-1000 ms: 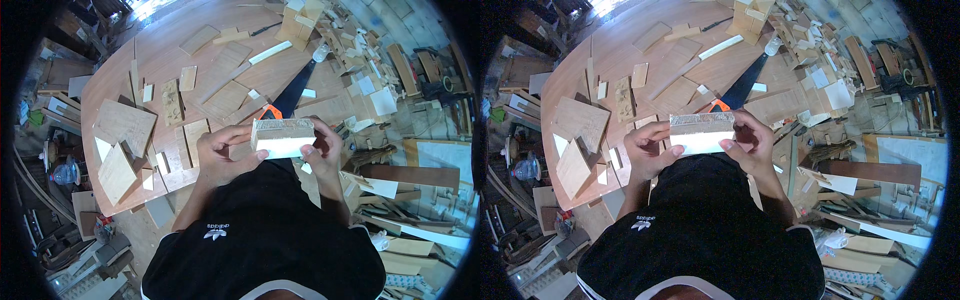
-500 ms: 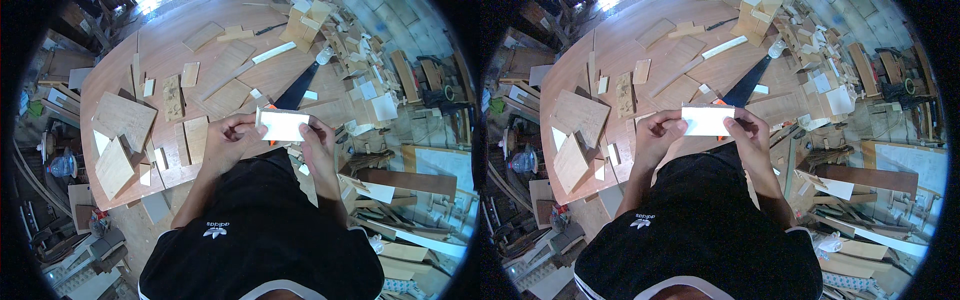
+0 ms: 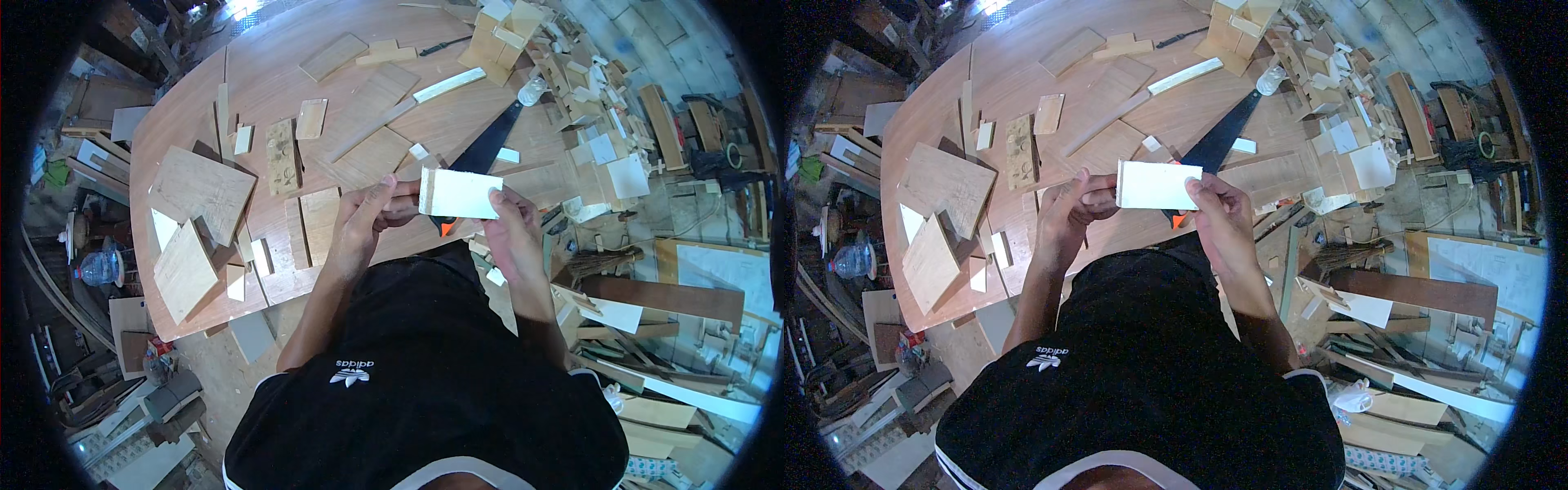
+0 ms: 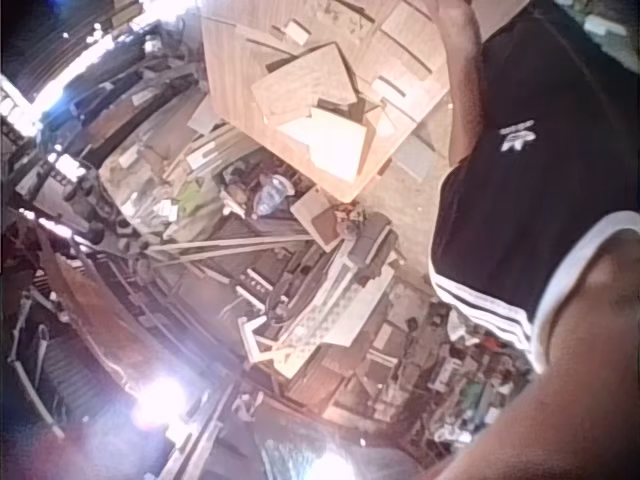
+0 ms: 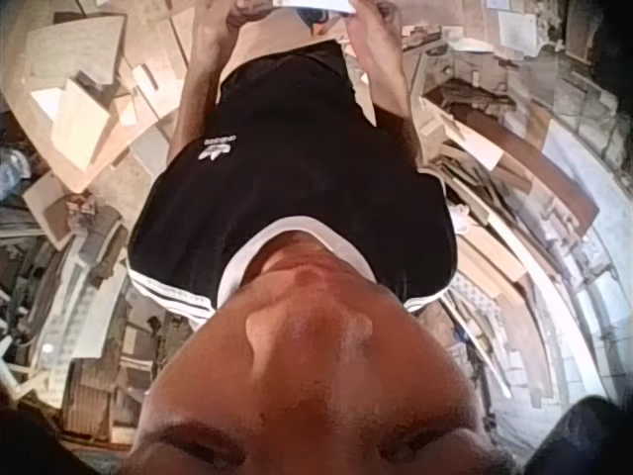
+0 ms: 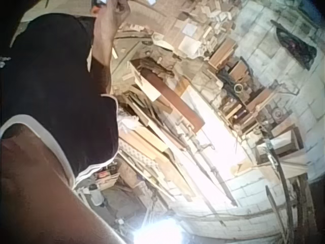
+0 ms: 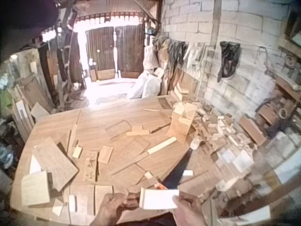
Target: Use a hand saw to cut a piece of wood and then inspect and fit together several small wooden blocks.
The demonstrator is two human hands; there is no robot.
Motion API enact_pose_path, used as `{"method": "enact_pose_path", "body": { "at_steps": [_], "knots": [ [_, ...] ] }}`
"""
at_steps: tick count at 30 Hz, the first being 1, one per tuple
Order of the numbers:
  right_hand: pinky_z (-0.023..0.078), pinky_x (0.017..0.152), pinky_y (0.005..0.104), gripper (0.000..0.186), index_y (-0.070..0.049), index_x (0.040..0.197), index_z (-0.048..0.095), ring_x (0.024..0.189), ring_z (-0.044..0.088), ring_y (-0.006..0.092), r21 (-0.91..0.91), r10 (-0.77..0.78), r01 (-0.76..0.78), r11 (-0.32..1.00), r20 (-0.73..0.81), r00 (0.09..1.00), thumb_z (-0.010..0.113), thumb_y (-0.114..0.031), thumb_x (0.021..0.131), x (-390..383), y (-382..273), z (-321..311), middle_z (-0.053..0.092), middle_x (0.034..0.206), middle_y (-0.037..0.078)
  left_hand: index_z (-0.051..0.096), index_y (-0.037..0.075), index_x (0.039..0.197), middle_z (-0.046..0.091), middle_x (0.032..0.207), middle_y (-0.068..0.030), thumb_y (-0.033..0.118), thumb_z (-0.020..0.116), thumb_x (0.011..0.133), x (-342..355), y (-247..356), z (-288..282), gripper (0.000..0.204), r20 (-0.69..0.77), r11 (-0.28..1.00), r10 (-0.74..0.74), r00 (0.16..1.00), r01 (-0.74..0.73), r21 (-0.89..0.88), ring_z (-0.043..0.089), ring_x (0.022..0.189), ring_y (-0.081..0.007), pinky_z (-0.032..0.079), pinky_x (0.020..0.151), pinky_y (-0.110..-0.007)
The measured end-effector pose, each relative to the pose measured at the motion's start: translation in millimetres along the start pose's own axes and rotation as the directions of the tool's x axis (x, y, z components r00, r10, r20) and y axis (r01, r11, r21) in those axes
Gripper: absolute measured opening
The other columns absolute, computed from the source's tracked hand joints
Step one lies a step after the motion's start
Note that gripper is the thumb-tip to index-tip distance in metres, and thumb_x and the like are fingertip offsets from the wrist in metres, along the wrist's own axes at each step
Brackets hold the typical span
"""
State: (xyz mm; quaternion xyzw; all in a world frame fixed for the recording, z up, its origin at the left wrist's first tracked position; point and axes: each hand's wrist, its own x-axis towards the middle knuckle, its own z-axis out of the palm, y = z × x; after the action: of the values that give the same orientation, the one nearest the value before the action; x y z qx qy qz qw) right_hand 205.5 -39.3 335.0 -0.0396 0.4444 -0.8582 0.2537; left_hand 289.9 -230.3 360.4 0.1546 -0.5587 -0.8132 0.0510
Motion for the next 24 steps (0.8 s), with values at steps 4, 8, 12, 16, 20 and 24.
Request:
{"method": "enact_pose_path", "body": {
  "at_steps": [4,8,12,16,20,24],
  "knots": [
    [0.045,0.086,0.0277,0.016,0.003,0.095,0.064,0.091,0.058,0.0113,-0.146,-0.075,0.067,0.987,-0.051,0.996,0.065,-0.010,0.087,0,1,5,0.065,0.091,0.008,0.060,-0.011,0.102,0.067,0.085,-0.0188,0.034,0.044,0.097,5,-1,-4,0.048,-0.040,0.999,-0.007,0.999,0.006,-0.040,0.066,0.072,-0.0229,0.052,0.065,-0.031],
    [0.046,0.079,0.0251,0.023,0.005,0.103,0.062,0.088,0.056,0.0103,-0.455,-0.153,0.118,0.882,-0.041,0.987,0.068,-0.007,0.084,-7,-5,12,0.063,0.091,0.007,0.059,-0.008,0.098,0.064,0.076,-0.0149,0.027,0.044,0.097,17,-15,-17,0.038,-0.176,0.991,0.137,0.975,-0.133,0.030,0.062,0.063,-0.0207,0.050,0.059,-0.032],
    [0.047,0.073,0.0254,0.033,0.006,0.106,0.059,0.084,0.057,0.0122,-0.620,-0.399,0.409,0.670,0.164,0.902,0.072,-0.006,0.078,-7,4,10,0.062,0.094,0.009,0.058,-0.004,0.102,0.065,0.084,-0.0160,0.035,0.040,0.097,21,-16,-4,0.044,-0.216,0.978,0.183,0.959,-0.200,-0.057,0.061,0.081,-0.0216,0.046,0.078,-0.034],
    [0.049,0.070,0.0285,0.047,0.007,0.109,0.057,0.081,0.060,0.0198,-0.693,-0.516,0.608,0.387,0.384,0.766,0.078,-0.008,0.070,-10,3,20,0.061,0.095,0.016,0.058,-0.003,0.102,0.065,0.087,-0.0174,0.042,0.033,0.098,24,-23,7,0.052,-0.254,0.960,0.236,0.938,-0.265,-0.088,0.060,0.087,-0.0232,0.043,0.085,-0.036],
    [0.052,0.072,0.0329,0.047,0.007,0.108,0.057,0.085,0.062,0.0248,-0.709,-0.496,0.670,0.219,0.510,0.703,0.079,-0.009,0.070,-17,2,27,0.061,0.096,0.017,0.057,-0.003,0.100,0.064,0.078,-0.0178,0.047,0.024,0.098,20,-20,19,0.060,-0.328,0.918,0.394,0.859,-0.383,0.100,0.060,0.077,-0.0242,0.045,0.076,-0.036],
    [0.049,0.071,0.0304,0.049,0.008,0.106,0.059,0.081,0.062,0.0238,-0.661,-0.482,0.722,0.203,0.575,0.661,0.080,-0.012,0.068,-19,5,35,0.062,0.093,0.017,0.053,0.000,0.093,0.058,0.062,-0.0140,0.044,0.024,0.099,18,-23,22,0.054,-0.443,0.913,0.381,0.812,-0.405,0.043,0.055,0.054,-0.0206,0.045,0.055,-0.031]
  ]
}}
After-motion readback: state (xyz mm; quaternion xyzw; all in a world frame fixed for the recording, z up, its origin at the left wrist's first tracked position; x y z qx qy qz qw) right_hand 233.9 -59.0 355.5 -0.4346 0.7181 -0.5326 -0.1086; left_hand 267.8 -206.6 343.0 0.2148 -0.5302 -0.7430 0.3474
